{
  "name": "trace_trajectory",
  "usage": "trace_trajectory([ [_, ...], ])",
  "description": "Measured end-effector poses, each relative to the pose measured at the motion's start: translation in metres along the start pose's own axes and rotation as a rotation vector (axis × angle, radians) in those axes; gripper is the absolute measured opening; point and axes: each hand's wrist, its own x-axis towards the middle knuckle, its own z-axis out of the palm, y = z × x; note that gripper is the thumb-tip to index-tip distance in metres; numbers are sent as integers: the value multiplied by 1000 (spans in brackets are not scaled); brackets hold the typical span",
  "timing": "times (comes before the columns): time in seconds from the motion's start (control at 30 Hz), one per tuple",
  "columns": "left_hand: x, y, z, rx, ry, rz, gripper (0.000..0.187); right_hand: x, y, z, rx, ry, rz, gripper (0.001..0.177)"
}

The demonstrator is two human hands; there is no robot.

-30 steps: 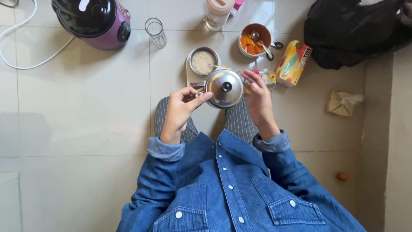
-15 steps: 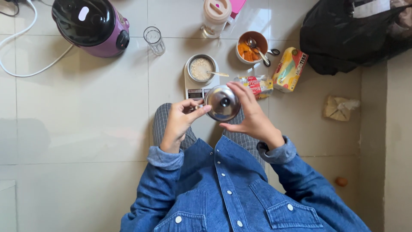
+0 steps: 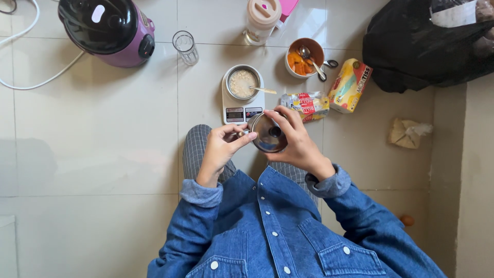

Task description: Preparing and stirring a bowl of oats on the floor.

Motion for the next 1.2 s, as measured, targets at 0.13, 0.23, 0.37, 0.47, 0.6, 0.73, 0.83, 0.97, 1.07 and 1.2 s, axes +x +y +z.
trace_trajectory([
  [0.13, 9, 2, 2, 34, 5, 26, 13, 7, 9, 0, -19, 15, 7, 100],
  [0.23, 15, 7, 2, 24, 26, 21, 14, 17, 16, -2, -28, 17, 12, 95],
  [0.37, 23, 2, -13, 39, 111, 13, 20, 34, 27, -12, -40, 24, 28, 93],
  [0.47, 28, -12, -32, 44, 165, -19, 21, 50, 39, -20, -71, 33, 55, 92],
  [0.6, 32, -34, -55, 39, 207, -65, 21, 78, 66, -26, -103, 67, 66, 88],
  [0.73, 43, -49, -66, 21, 232, -104, 22, 117, 99, -18, -138, 68, 69, 86],
  [0.83, 57, -44, -71, 36, 272, -162, 21, 152, 127, -3, -135, 49, 39, 83],
  [0.97, 82, -55, -80, 41, 279, -124, 18, 195, 174, 29, -81, 52, 59, 85],
  [1.07, 101, -60, -87, 28, 277, -115, 17, 228, 209, 57, -33, 32, 86, 90],
  [1.2, 118, -61, -92, 24, 297, -192, 16, 263, 255, 98, 12, 5, 46, 94],
])
